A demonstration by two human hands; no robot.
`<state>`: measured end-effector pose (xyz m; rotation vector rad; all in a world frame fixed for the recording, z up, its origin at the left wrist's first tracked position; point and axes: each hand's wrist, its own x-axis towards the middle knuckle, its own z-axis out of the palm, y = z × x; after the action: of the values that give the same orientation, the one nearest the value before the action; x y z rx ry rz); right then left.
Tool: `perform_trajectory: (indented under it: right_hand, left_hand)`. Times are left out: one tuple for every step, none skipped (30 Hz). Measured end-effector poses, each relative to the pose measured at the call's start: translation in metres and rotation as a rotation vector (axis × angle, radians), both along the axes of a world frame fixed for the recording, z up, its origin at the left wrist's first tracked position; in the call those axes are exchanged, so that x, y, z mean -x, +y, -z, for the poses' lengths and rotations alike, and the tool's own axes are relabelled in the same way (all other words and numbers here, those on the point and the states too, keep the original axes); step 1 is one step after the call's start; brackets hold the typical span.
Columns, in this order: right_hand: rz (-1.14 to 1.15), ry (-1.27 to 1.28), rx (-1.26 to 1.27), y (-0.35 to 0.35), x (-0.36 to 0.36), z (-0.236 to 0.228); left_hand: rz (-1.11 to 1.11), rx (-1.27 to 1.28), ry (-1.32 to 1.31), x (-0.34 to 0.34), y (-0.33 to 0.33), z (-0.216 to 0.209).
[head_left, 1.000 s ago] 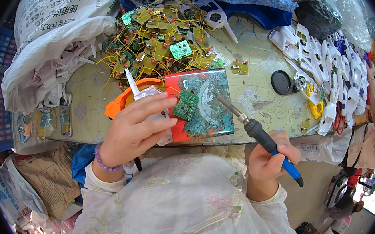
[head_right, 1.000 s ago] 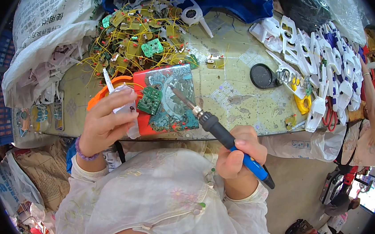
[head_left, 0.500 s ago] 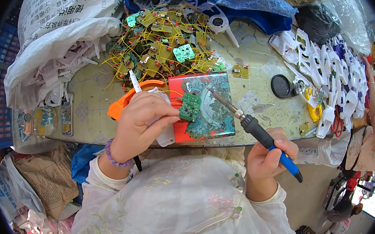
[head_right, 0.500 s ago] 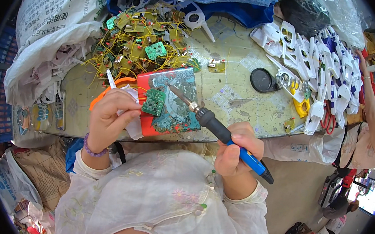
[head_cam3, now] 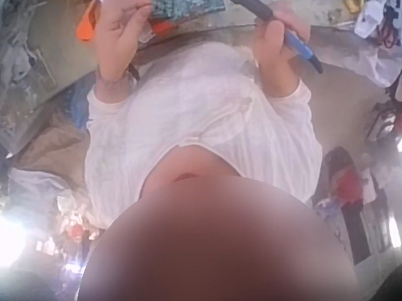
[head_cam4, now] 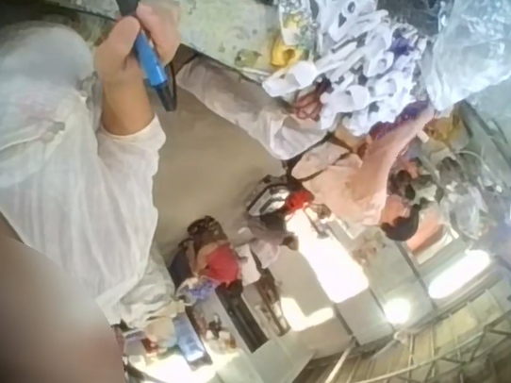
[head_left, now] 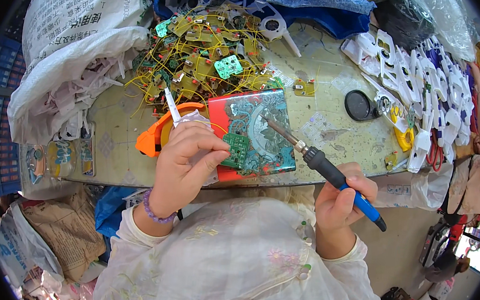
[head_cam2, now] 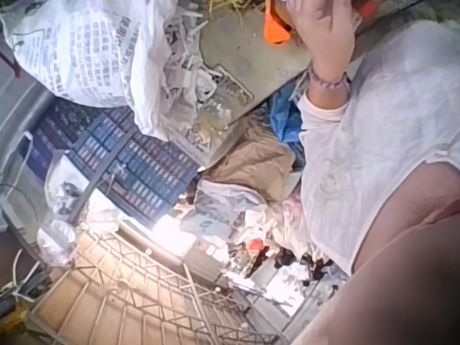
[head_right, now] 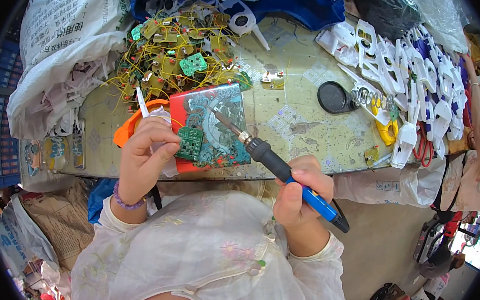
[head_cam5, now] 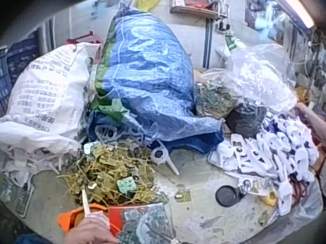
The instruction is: Soldering electronic circuit boards and wiring into plastic toy housings at a factory workbench.
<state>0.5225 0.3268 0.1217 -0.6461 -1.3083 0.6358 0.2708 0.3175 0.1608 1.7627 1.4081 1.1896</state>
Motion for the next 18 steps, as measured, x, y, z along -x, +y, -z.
perform_trajectory:
  right_hand:
    - [0.000, 0.001, 0.001, 0.000, 0.000, 0.001]
    - [0.014, 0.018, -0.017, 0.000, -0.001, 0.002]
    - [0.028, 0.035, -0.036, 0.001, -0.001, 0.003]
    - [0.027, 0.036, -0.035, 0.000, -0.001, 0.003]
    - [0.018, 0.034, -0.032, 0.000, -0.002, 0.002]
    - [0.009, 0.031, -0.028, -0.001, -0.002, 0.001]
    - [0.009, 0.031, -0.027, -0.001, -0.002, 0.000]
    - [0.000, 0.032, -0.025, -0.002, -0.002, 0.000]
    - [-0.008, 0.033, -0.024, -0.003, -0.003, -0.001]
    - [-0.011, 0.033, -0.023, -0.005, -0.003, -0.001]
    - [-0.003, 0.016, -0.039, -0.006, -0.004, -0.003]
    - [0.004, -0.002, -0.055, -0.007, -0.005, -0.005]
    - [0.004, -0.004, -0.055, -0.009, -0.007, -0.007]
    - [-0.016, -0.061, -0.069, -0.011, -0.008, -0.009]
    - [-0.036, -0.118, -0.083, -0.011, -0.009, -0.011]
    - [-0.087, -0.159, -0.059, -0.011, -0.007, -0.012]
    - [-0.134, -0.202, -0.033, -0.012, -0.003, -0.014]
    - [-0.214, -0.229, 0.021, -0.010, 0.002, -0.024]
  left_hand:
    - [0.010, 0.013, 0.015, 0.000, -0.001, -0.001]
    - [0.020, 0.025, 0.029, 0.000, -0.002, -0.002]
    - [0.020, 0.025, 0.029, 0.000, -0.003, -0.003]
    - [0.018, 0.015, 0.061, 0.000, -0.003, -0.004]
    - [0.017, 0.006, 0.092, 0.000, -0.004, -0.005]
    - [0.016, 0.007, 0.091, 0.000, -0.004, -0.006]
    - [0.016, -0.010, 0.152, 0.000, -0.004, -0.007]
    - [0.014, -0.028, 0.213, 0.001, -0.005, -0.008]
    - [0.012, -0.026, 0.213, 0.001, -0.006, -0.009]
    - [0.021, -0.055, 0.261, 0.001, -0.006, -0.009]
    - [0.032, -0.084, 0.307, 0.000, -0.006, -0.011]
    - [0.032, -0.084, 0.305, -0.001, -0.006, -0.012]
    - [0.025, -0.107, 0.352, -0.002, -0.007, -0.015]
    - [0.014, -0.131, 0.401, -0.002, -0.007, -0.016]
    - [0.010, -0.132, 0.402, -0.002, -0.008, -0.017]
    - [0.010, -0.144, 0.432, -0.001, -0.009, -0.018]
    - [0.014, -0.156, 0.459, 0.000, -0.010, -0.018]
    - [0.013, -0.157, 0.456, 0.000, -0.010, -0.017]
